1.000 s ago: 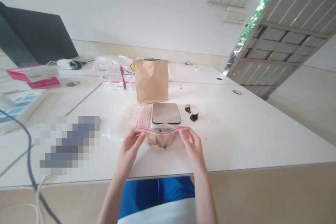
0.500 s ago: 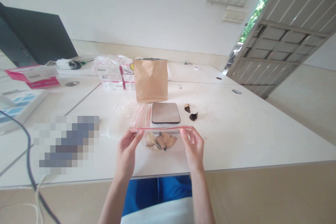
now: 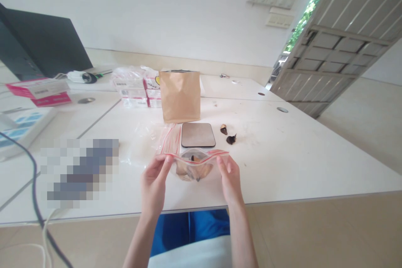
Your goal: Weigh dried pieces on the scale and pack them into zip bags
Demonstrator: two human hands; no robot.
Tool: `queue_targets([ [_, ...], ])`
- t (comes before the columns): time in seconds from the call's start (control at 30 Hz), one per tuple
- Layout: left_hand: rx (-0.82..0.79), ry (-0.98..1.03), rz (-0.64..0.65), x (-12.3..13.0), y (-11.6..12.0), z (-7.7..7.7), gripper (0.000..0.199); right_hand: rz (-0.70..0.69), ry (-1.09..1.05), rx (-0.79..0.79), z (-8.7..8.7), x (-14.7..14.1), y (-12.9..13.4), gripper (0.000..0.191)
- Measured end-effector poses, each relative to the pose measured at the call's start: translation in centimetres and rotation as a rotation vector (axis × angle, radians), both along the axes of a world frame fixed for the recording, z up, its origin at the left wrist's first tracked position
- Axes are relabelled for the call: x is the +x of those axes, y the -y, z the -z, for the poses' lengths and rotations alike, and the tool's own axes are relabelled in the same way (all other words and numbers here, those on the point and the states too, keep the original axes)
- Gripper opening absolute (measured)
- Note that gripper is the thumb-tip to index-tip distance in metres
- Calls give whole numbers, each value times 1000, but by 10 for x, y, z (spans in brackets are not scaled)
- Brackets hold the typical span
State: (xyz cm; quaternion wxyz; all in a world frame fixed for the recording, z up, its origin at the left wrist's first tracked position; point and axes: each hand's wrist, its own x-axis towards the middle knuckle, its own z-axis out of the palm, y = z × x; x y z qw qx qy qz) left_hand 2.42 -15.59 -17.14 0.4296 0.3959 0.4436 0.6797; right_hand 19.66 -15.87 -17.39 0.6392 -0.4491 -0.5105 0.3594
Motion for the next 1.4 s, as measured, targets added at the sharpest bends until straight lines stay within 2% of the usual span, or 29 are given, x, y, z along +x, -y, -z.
queue_targets([
  [0.17, 5, -117, -109, 9, 8, -9, 28, -70, 23, 64, -3, 1, 3, 19],
  [0.4, 28, -155, -216, 13, 9, -7, 27, -54, -43, -87, 2, -2, 5, 20],
  [0.47, 30, -115, -181, 12, 8, -4, 27, -34, -69, -93, 4, -3, 4, 21],
  [0.63, 85, 56, 18, 8, 7, 4, 27, 21, -142, -33, 3, -4, 2, 18],
  [0.8, 72, -33, 91, 8, 6, 7, 24, 17, -143, -40, 1, -4, 1, 18],
  [1.0, 29, -135, 48, 8, 3, 6, 25, 41, -35, -26, 1, -4, 1, 18],
  [1.2, -24, -144, 78, 8, 1, 7, 29, 40, 133, 22, 2, -4, 1, 16],
  [1.4, -75, -149, -44, 11, 5, 5, 34, 61, 151, 145, -1, -7, 1, 8],
])
